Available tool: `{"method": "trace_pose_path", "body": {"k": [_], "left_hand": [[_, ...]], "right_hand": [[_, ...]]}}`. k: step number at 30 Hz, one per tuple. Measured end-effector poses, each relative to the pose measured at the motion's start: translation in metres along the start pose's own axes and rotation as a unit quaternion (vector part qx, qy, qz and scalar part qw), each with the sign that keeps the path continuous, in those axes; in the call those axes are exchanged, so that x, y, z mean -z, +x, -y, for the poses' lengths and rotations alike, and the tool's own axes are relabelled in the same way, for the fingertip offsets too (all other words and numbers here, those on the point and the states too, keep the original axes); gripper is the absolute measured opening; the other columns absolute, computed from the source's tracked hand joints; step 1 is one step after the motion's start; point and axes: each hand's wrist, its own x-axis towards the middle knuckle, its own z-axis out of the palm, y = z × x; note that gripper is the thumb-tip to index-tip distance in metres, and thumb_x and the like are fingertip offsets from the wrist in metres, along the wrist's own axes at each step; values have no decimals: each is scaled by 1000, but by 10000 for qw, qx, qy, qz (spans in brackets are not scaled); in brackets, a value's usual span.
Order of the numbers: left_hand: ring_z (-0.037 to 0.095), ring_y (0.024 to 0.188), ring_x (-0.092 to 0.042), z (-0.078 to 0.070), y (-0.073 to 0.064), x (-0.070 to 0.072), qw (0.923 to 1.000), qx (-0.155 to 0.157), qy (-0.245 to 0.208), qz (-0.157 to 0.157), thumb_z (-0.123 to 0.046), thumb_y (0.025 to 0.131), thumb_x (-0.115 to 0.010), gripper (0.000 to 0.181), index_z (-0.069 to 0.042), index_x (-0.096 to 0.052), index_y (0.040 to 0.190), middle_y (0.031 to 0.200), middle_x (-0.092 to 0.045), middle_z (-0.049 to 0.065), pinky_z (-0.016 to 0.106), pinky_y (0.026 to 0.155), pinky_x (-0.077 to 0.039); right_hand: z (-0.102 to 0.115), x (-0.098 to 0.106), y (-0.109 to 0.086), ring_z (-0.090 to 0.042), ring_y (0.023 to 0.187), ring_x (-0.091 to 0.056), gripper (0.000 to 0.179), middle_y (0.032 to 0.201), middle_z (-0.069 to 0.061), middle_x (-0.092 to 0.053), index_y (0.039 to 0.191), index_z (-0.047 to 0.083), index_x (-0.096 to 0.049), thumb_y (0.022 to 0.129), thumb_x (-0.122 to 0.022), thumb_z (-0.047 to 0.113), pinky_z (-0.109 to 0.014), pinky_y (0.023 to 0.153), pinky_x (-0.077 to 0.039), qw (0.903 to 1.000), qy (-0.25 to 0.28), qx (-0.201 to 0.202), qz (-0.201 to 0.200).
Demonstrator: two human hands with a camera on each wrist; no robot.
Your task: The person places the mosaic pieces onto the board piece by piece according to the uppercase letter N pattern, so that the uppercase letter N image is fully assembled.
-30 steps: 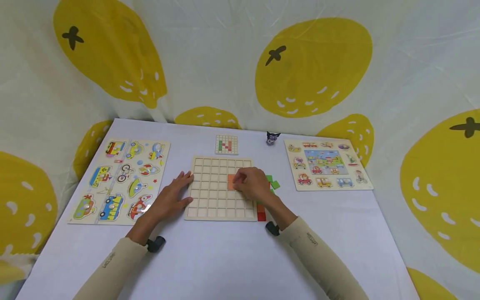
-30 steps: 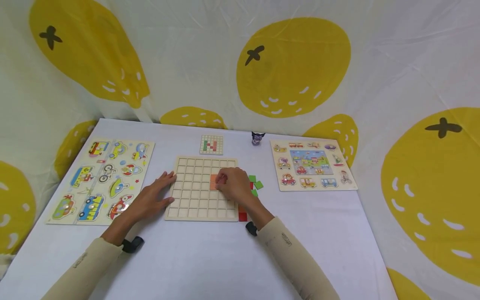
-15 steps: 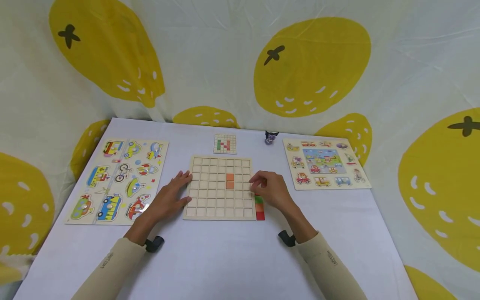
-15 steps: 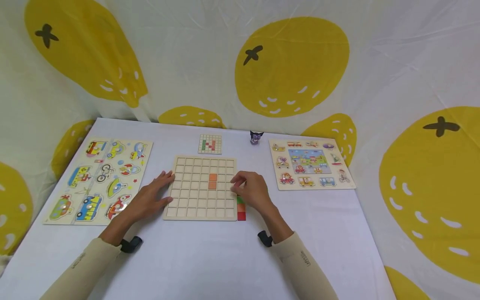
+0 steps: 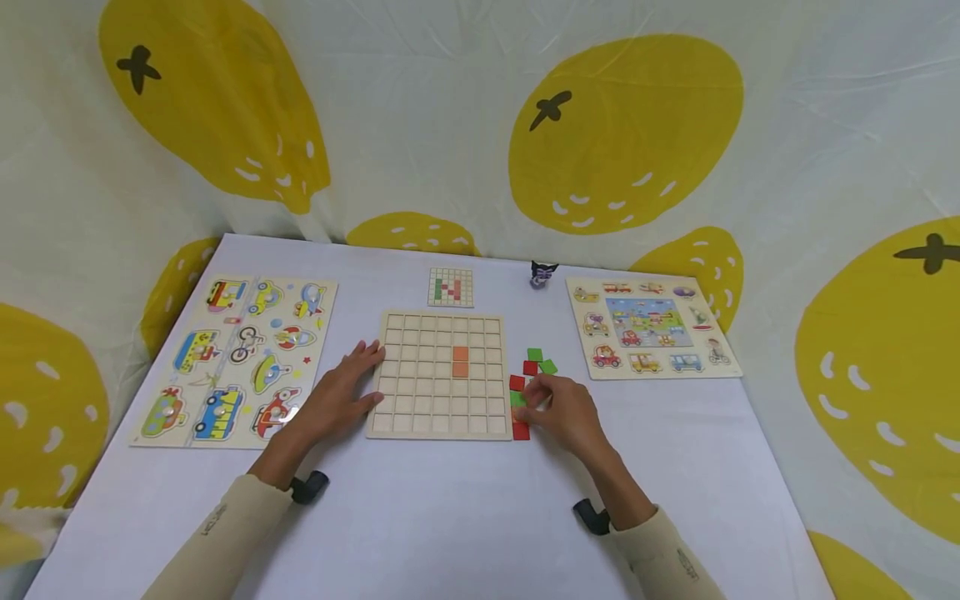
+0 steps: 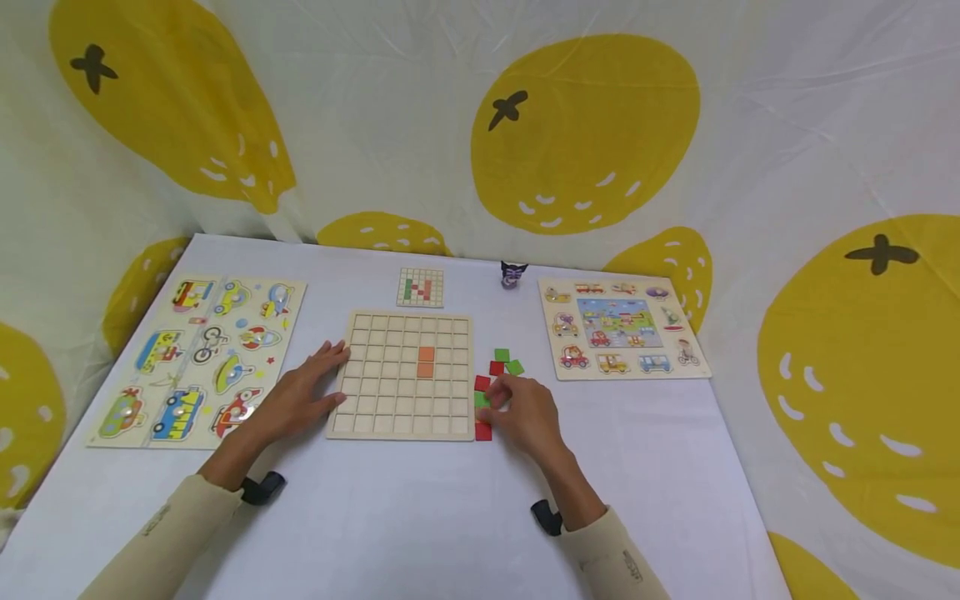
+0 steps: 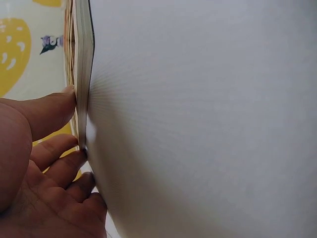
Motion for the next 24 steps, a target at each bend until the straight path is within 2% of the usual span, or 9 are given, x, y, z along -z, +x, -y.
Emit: {"method": "trace_pose_path", "body": {"k": [8,16,24], "left_hand": [[41,165,-19,1,1,-1,10000,-15,32,-24,-7,96,-75,74,-2,-41,162,174,-31,17,63,133,-19],[41,165,-19,2,1,-2,10000,30,-4,-5,-7,96,-75,73,-3,-42,162,174,-31,16,64,133,-19],[41,165,-19,2,1,-2,10000,42,-17,-5,-7,96,-75,73,-4,-42,162,174,-31,16,65,133,-19]], "right_hand": [[-4,-7,-5,-18,79,-60,28,84,3,-70,95,18,-74,80,-95,29,-29,66,-47,9996,-226,-107,-140],[-10,3,-5,-21,82,-61,27,87,0,-70,101,18,-75,82,-93,24,-28,65,-49,9991,-195,-345,-127],[-12,8,-4,-24,96,-58,23,101,-2,-72,103,17,-81,83,-91,16,-32,77,-50,9997,-163,-103,124]]}}
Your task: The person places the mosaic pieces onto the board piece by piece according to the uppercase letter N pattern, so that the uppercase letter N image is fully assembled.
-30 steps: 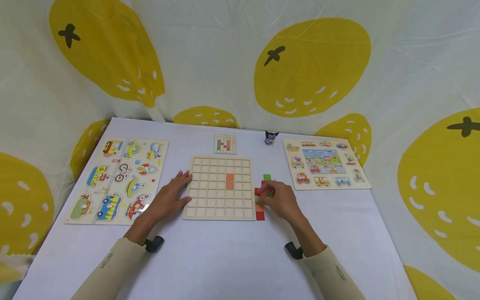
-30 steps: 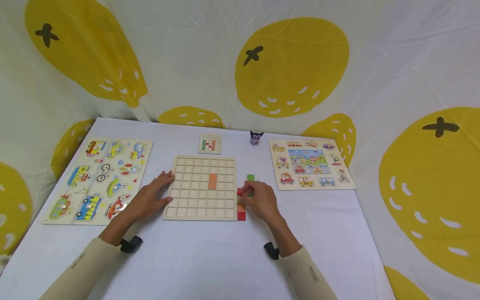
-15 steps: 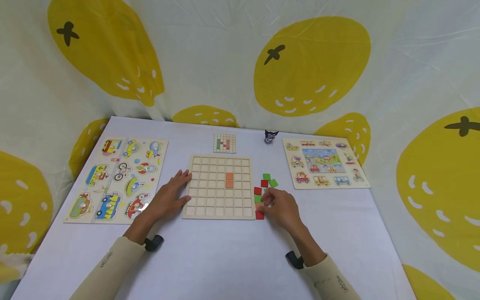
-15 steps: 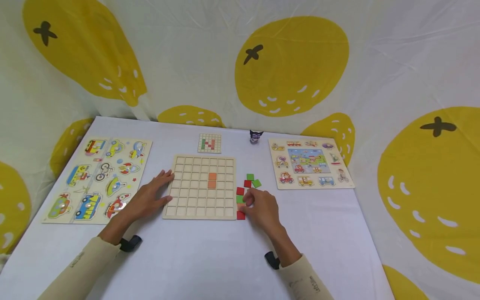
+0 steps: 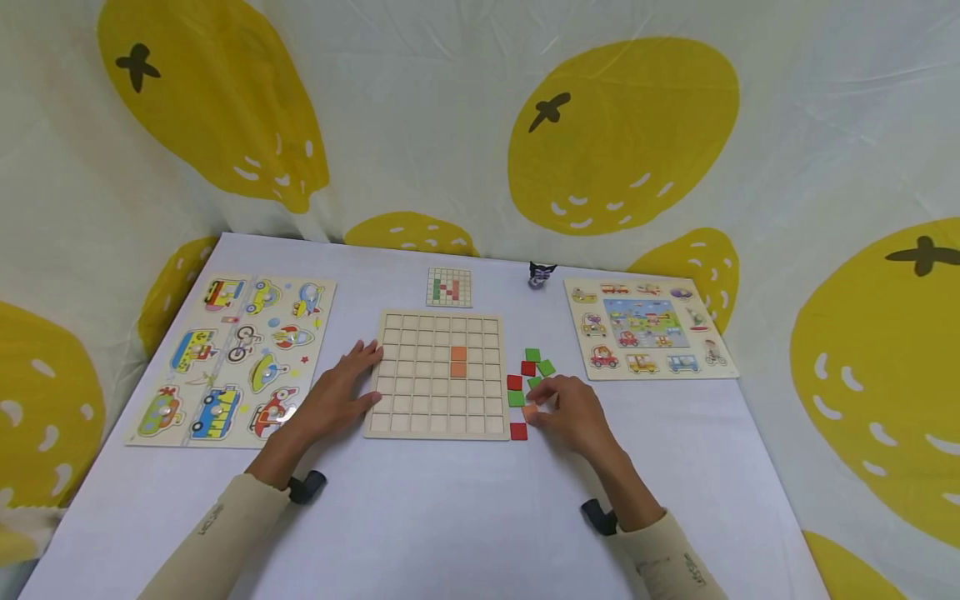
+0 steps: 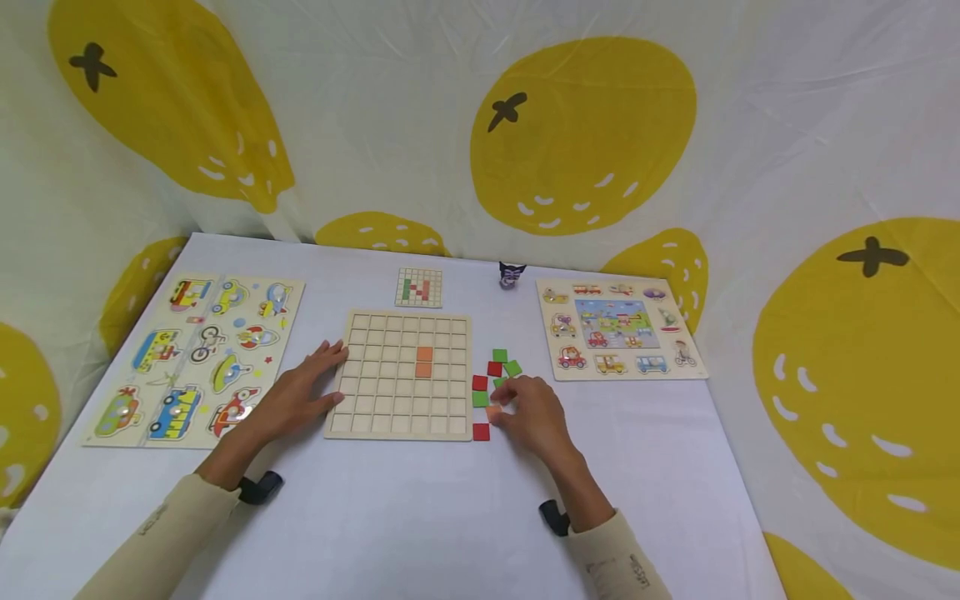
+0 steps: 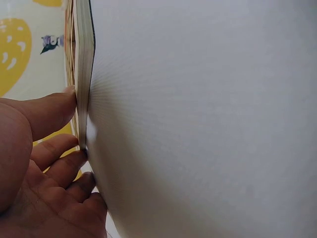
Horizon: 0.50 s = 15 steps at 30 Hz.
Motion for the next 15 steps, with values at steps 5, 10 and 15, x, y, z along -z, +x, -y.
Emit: {"method": "trace_pose_path", "body": {"k": [5,10,15], "left_hand": [[41,165,-19,0,0,0,10000,-19,-6,-1,-7,96,-75,73,-3,-42,162,174,-31,17,64,133,-19],[41,165,-20,0,0,0,10000,-36,34,-33,-7,96,-75,74,-3,-42,162,174,-31,16,64,133,-19],[41,165,-20,0,-1,0,10000,-31,11,-36,-7,96,-75,74,-4,-41,162,174,-31,16,64,133,-19]], "right_hand": [[0,0,1,-24,99,-58,22,104,-2,-71,103,17,-81,84,-90,12,-32,80,-53,9997,-81,166,162],[-2,3,2,-20,93,-58,18,93,1,-69,97,18,-80,83,-91,16,-30,75,-51,9992,-226,297,168],[-4,7,2,-19,83,-56,18,83,0,-63,90,19,-76,83,-92,17,-28,67,-49,9988,-156,325,317]]}}
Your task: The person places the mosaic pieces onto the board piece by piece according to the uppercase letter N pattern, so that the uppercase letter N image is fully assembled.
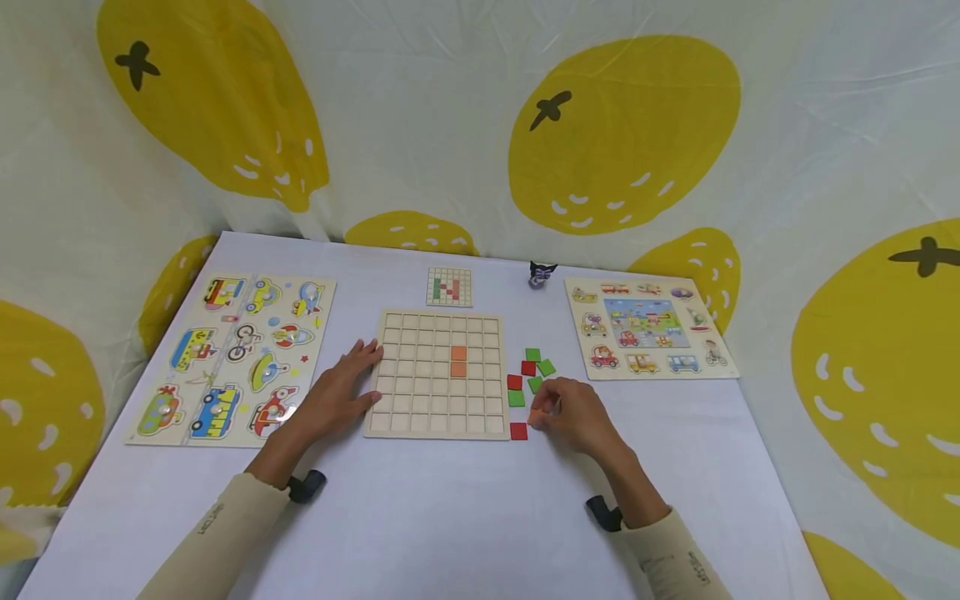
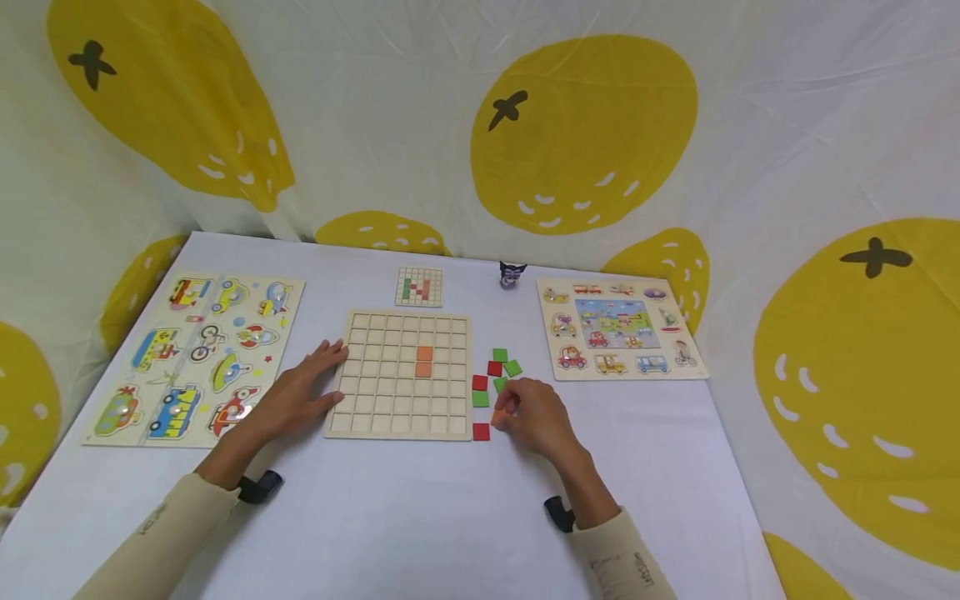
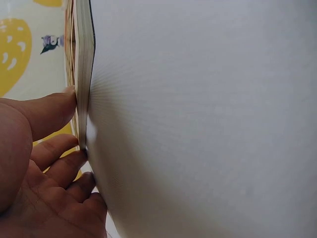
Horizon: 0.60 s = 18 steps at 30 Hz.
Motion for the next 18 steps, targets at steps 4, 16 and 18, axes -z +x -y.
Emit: {"method": "trace_pose_path", "body": {"k": [4,16,18], "left_hand": [[42,165,-19,-1,0,1,10000,13,-14,11,-7,96,-75,74,-4,-41,162,174,-31,16,65,132,-19],[41,165,-19,-2,1,1,9999,85,0,59,-8,96,-75,74,-4,-41,162,175,-30,16,64,133,-18],[41,165,-19,-2,0,1,9999,105,8,64,-8,97,-75,74,-4,-41,163,175,-30,16,64,133,-19]], "right_hand": [[1,3,-1,-18,80,-56,20,80,0,-60,90,20,-73,84,-91,18,-28,65,-47,9999,91,98,54],[17,-7,3,-18,79,-54,21,81,1,-62,99,20,-73,87,-89,18,-25,64,-45,9948,703,732,68],[21,-10,4,-18,77,-54,21,80,1,-63,98,20,-73,87,-89,18,-25,64,-43,9937,826,760,50]]}}
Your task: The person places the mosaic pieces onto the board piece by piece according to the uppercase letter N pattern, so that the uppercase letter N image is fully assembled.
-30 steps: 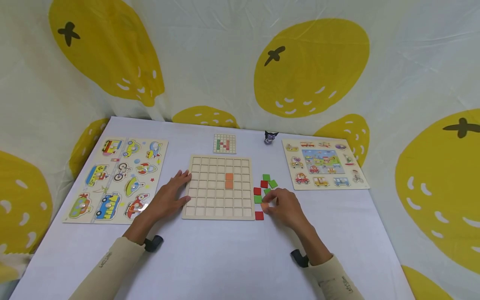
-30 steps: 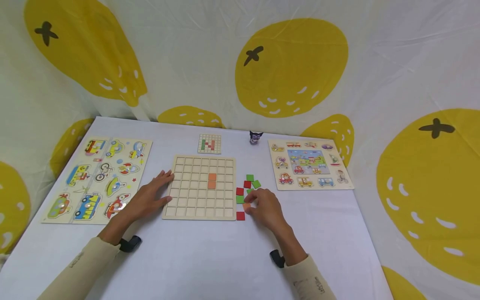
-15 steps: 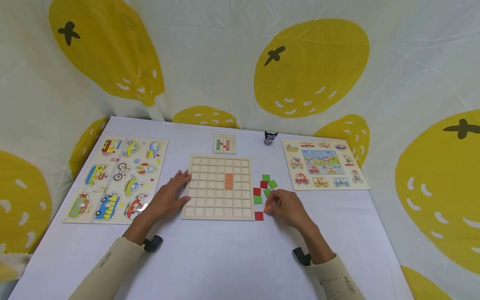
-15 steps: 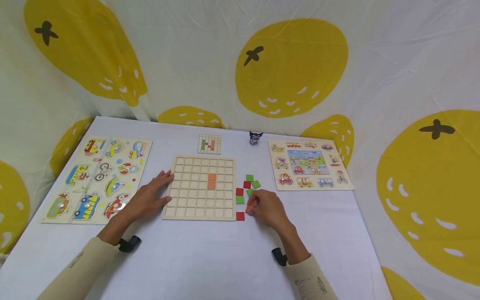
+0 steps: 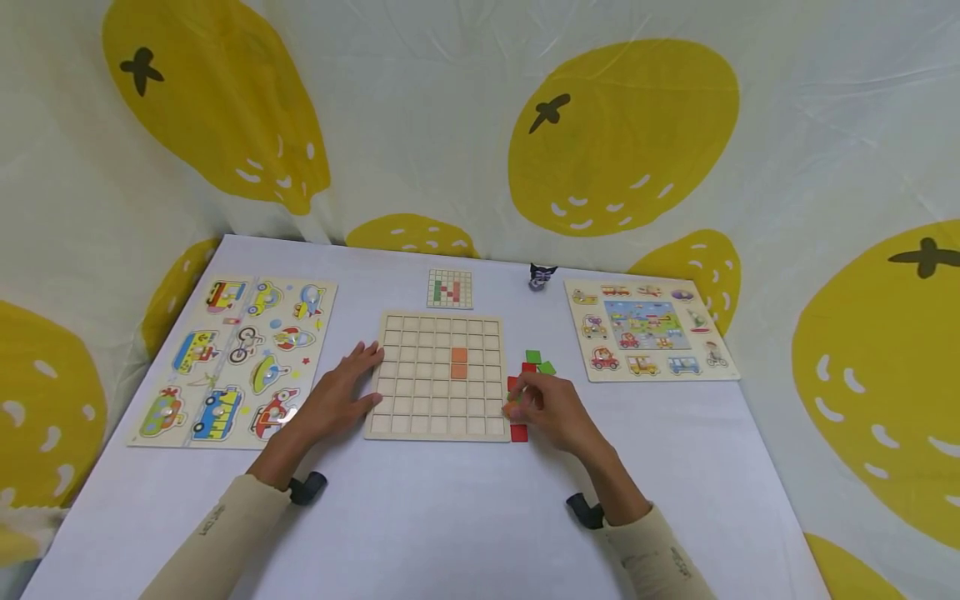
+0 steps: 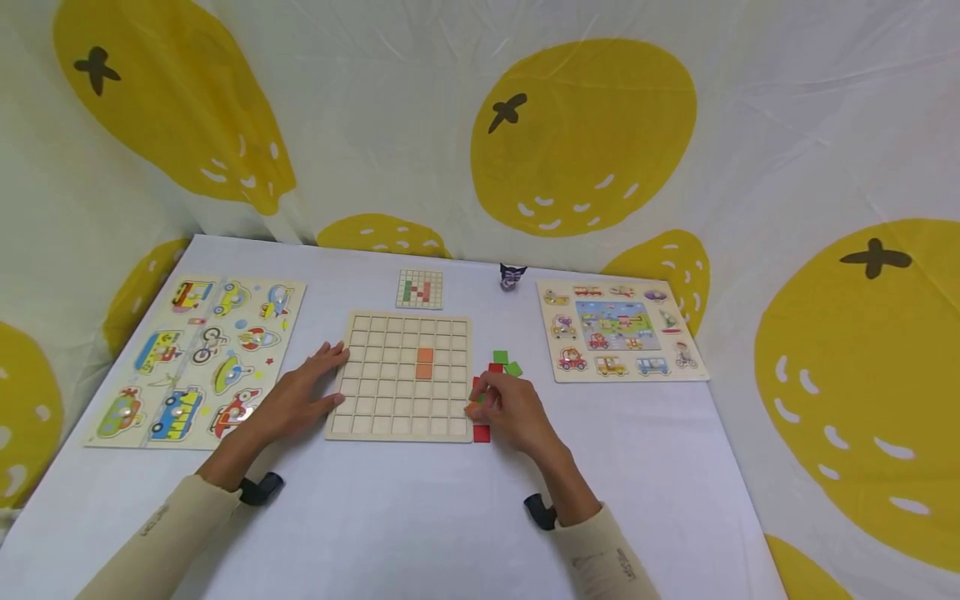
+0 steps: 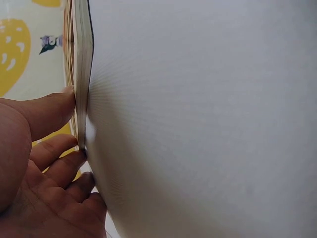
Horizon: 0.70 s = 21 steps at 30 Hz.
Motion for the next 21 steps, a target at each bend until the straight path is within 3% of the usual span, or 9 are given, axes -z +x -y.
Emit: {"method": "trace_pose_path", "body": {"k": [9,21], "left_hand": [[41,165,-18,0,-1,0,10000,4,21,7,-9,97,-74,74,-4,-40,163,175,-29,16,65,132,-19],[41,165,-18,-1,-1,1,10000,-44,-6,7,-9,98,-74,74,-4,-40,163,175,-29,17,63,133,-18]], "right_hand": [[18,-18,12,-17,68,-54,15,75,3,-65,98,20,-72,92,-84,15,-25,56,-42,9996,165,93,-206],[37,-38,31,-12,73,-62,12,79,5,-71,92,18,-75,88,-86,14,-28,65,-51,9982,89,127,-588]]}}
